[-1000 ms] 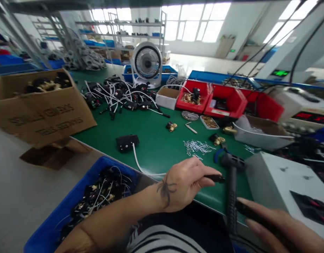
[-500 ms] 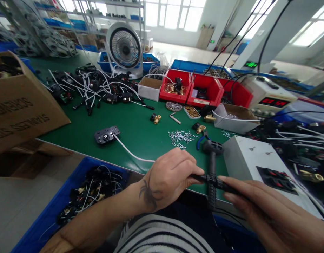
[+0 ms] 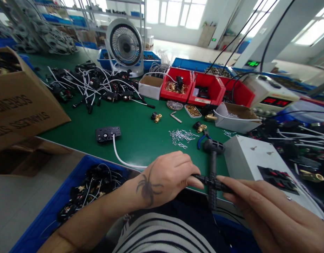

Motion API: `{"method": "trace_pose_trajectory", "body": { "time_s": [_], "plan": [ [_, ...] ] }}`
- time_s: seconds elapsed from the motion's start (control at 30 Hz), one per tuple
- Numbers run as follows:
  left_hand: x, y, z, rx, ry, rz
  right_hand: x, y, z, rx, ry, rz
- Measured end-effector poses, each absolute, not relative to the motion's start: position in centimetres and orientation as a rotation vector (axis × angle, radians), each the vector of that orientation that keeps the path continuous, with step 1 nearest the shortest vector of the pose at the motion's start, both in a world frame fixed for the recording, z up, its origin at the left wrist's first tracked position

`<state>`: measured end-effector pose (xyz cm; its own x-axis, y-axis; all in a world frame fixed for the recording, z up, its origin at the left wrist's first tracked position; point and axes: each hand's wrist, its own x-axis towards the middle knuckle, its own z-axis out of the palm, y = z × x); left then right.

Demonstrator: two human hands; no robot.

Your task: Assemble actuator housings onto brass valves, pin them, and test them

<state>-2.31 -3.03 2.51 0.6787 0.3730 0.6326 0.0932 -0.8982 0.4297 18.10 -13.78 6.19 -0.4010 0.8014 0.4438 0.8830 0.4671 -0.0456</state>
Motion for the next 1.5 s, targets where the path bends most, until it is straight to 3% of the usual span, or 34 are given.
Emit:
{"method": "trace_pose_trajectory", "body": {
  "time_s": [0.27,0.47,0.57,0.67,0.73,0.8,0.93,1.23,1.37,1.5],
  "plan": [
    [-1.9,-2.9,1.7,2.690,0.449,1.019,16.8,-13.3,5.5,-1.505,-2.296,-0.321],
    [-1.8,-3.5,0.5,2.601,0.407,0.509,21.6,-10.9,6.8,-1.645,-2.399,0.201],
    [-3.7,-1.7,-0.6,2.526,0.843,0.739,26.4,-8.4,7.9,-2.301,-1.724,-0.068],
    [-7.5,1.2,-2.2,2.327,1.664,1.191,30.3,-6.4,7.6,-2.478,-1.432,-0.001],
    [-10.4,2.8,-3.0,2.047,2.136,1.196,32.2,-5.6,6.5,-2.448,-1.422,0.126],
    [-12.7,3.7,-3.6,1.875,2.296,1.013,33.6,-5.4,4.9,-2.404,-1.395,0.221],
    [-14.6,4.0,-4.1,1.896,2.201,0.828,34.7,-5.6,3.2,-2.282,-1.286,0.328],
    [-13.3,3.2,-3.3,2.009,2.062,0.763,30.7,-6.2,6.4,-2.277,-1.307,0.182],
    [-9.4,3.2,-1.5,2.450,1.769,0.678,27.2,-8.3,5.4,-2.231,-1.449,0.110],
    [-3.8,2.3,-0.8,2.711,1.306,0.543,21.2,-10.4,1.7,-2.267,-1.726,0.261]
  ]
}}
